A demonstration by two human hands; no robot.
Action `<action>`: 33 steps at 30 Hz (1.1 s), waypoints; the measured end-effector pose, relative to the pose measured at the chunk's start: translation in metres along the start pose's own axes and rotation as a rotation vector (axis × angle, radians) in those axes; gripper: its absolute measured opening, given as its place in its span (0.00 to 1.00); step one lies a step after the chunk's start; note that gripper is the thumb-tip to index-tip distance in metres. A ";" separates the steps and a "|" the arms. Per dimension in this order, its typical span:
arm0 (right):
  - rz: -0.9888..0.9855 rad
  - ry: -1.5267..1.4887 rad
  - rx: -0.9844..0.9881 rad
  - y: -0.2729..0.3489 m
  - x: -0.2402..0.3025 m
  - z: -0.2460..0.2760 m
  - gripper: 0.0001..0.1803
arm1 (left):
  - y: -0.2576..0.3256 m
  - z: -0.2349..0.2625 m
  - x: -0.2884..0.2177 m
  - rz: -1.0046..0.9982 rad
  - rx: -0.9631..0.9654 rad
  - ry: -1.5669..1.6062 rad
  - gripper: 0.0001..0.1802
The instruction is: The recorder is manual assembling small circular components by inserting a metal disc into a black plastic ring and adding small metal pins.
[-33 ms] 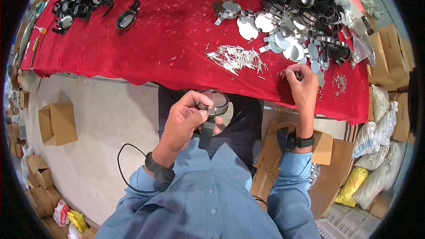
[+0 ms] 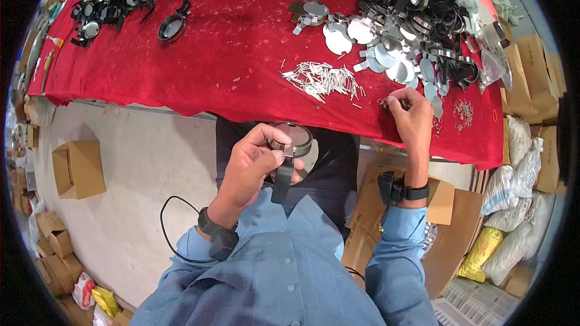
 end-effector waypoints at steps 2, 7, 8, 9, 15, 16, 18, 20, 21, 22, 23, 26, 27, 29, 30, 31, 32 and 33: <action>-0.074 -0.209 0.091 -0.001 -0.011 -0.007 0.07 | 0.002 -0.001 0.004 0.026 0.059 0.019 0.13; 0.002 -0.028 0.041 0.004 0.000 -0.006 0.07 | 0.003 0.000 0.003 0.015 0.046 0.019 0.13; -0.059 -0.150 0.071 0.003 -0.008 -0.009 0.07 | 0.003 0.000 0.005 0.026 0.051 0.023 0.13; -0.120 -0.273 0.102 0.002 -0.016 -0.011 0.07 | 0.002 -0.001 0.004 0.025 0.051 0.023 0.13; -0.102 -0.060 0.048 0.006 -0.004 -0.005 0.08 | 0.002 -0.001 0.005 0.034 0.049 0.024 0.13; -0.166 -0.132 0.001 0.005 -0.010 0.001 0.08 | 0.001 -0.002 0.002 0.022 0.026 0.018 0.13; -0.130 -0.061 0.046 0.005 -0.005 -0.002 0.09 | 0.002 -0.001 0.001 0.015 0.003 0.011 0.13; -0.028 -0.040 0.052 0.005 0.001 -0.008 0.10 | 0.002 -0.002 0.005 0.042 0.041 0.030 0.12; -0.029 -0.038 0.047 0.005 -0.001 -0.007 0.10 | 0.001 -0.002 0.004 0.043 0.046 0.032 0.12; -0.088 -0.069 0.008 0.004 -0.008 -0.001 0.10 | 0.000 -0.003 0.004 0.033 0.057 0.031 0.12; -0.146 -0.102 -0.025 0.004 -0.014 0.002 0.10 | 0.001 -0.003 0.003 0.024 0.060 0.027 0.12; -0.146 -0.042 -0.006 -0.001 -0.014 0.002 0.11 | 0.000 -0.003 0.003 0.032 0.043 0.036 0.11; -0.147 -0.041 -0.009 -0.002 -0.013 0.004 0.11 | 0.000 -0.004 0.003 0.033 0.047 0.037 0.11; -0.152 -0.032 0.003 -0.003 -0.014 0.005 0.09 | 0.001 -0.002 0.002 -0.005 0.027 -0.014 0.11; -0.153 -0.030 0.000 -0.003 -0.015 0.005 0.09 | 0.001 -0.002 0.002 -0.005 0.031 -0.012 0.11; -0.082 -0.085 -0.058 0.000 -0.010 0.009 0.09 | 0.001 -0.003 0.002 0.002 0.040 -0.005 0.11; -0.011 -0.140 -0.110 0.003 -0.005 0.012 0.09 | 0.000 -0.003 0.003 0.011 0.046 0.000 0.11; -0.013 -0.139 -0.109 0.005 -0.004 0.012 0.09 | 0.000 -0.003 0.004 0.013 0.046 0.001 0.11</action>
Point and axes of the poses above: each hand's wrist, its own y-axis away from the middle knuckle, its own z-axis out of the back of the hand, x = y × z, the point moved 10 cm from there along -y, towards the middle knuckle, and after that the axes turned 14 degrees about -z, right-handed, at the moved point
